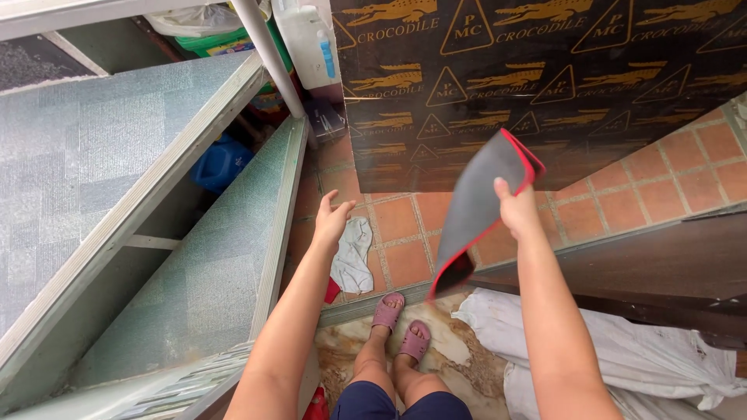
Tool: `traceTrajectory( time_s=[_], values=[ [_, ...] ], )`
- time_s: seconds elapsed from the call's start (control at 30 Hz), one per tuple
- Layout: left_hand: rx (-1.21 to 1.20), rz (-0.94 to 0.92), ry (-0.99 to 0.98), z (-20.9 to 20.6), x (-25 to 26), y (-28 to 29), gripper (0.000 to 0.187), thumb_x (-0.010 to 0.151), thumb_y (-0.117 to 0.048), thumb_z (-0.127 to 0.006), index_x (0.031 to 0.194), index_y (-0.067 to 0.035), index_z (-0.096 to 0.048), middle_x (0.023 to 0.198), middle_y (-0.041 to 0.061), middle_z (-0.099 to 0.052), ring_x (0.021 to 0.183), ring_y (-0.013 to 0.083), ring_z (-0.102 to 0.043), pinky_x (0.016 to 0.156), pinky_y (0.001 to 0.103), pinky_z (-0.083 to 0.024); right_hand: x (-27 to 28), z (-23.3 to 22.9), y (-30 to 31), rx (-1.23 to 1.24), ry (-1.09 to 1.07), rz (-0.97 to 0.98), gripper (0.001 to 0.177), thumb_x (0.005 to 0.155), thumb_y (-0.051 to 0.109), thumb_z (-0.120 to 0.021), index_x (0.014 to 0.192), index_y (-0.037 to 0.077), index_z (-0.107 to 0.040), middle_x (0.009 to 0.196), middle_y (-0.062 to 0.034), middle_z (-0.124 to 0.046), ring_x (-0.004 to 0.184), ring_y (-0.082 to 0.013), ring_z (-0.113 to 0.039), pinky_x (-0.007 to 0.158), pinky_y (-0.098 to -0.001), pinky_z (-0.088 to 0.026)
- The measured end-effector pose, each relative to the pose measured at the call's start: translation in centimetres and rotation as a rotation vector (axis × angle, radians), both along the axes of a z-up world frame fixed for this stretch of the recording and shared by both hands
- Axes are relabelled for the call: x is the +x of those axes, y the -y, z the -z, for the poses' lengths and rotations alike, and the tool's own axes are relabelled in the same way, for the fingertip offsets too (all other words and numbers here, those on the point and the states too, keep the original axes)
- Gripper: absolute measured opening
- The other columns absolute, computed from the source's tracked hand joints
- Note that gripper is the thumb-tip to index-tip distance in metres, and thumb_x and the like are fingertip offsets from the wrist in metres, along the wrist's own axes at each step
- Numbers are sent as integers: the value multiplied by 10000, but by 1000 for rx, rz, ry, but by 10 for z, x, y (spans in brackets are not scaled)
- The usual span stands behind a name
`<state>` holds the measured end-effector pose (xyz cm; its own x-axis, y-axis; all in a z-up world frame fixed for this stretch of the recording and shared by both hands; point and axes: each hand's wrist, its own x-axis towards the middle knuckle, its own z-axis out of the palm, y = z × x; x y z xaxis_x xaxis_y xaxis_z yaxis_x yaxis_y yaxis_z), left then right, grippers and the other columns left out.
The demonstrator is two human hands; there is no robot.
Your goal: The recorder cleans and organizes a computer desk area by moving peripherals and sweeping the surface.
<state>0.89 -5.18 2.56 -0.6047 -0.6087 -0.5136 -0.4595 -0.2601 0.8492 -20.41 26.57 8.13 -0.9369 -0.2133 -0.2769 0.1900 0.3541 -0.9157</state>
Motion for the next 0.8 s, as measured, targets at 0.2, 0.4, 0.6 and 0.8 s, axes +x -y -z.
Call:
traceTrajectory(
  time_s=[0.2, 0.4, 0.6, 0.8],
  values=[
    [-62, 62, 15, -18, 9, 1, 643, 856, -236, -716, 1442, -58, -521, 1127, 105, -718, 934, 193, -683, 807, 329, -518, -1, 31, -26, 544, -13, 1, 344, 1198, 230, -500, 1336, -38, -667, 1219, -221, -745, 1103, -325, -714, 965, -460, -555],
    [-350, 389, -56, -8, 0, -39, 675, 752, -358, -785, 1333, -41, -649, 1112, 145, -756, 975, 235, -740, 872, 358, -575, 11, 79, -2, 406, -33, 115, 339, 1233, 222, -505, 1244, -65, -685, 1122, -266, -784, 1004, -334, -774, 877, -442, -573],
    [-708, 743, 25, -91, -11, -134, 1281, 477, -514, -995, 1505, -49, -388, 1280, 251, -543, 1190, 448, -535, 915, 543, -445, 17, 66, 58, -298, -390, 227, 940, 1048, -130, -497, 1730, 188, 66, 1624, -287, -394, 1352, -319, -567, 1046, -402, -518],
    [-993, 465, -176, 21, -33, -88, 351, 812, -32, -687, 1149, -114, -629, 1036, 182, -680, 977, 387, -664, 832, 488, -541, 43, -88, 64, -208, -32, 399, 1107, 859, -177, -468, 1616, 307, 180, 1517, -278, -373, 892, -356, -652, 623, -361, -503]
  ],
)
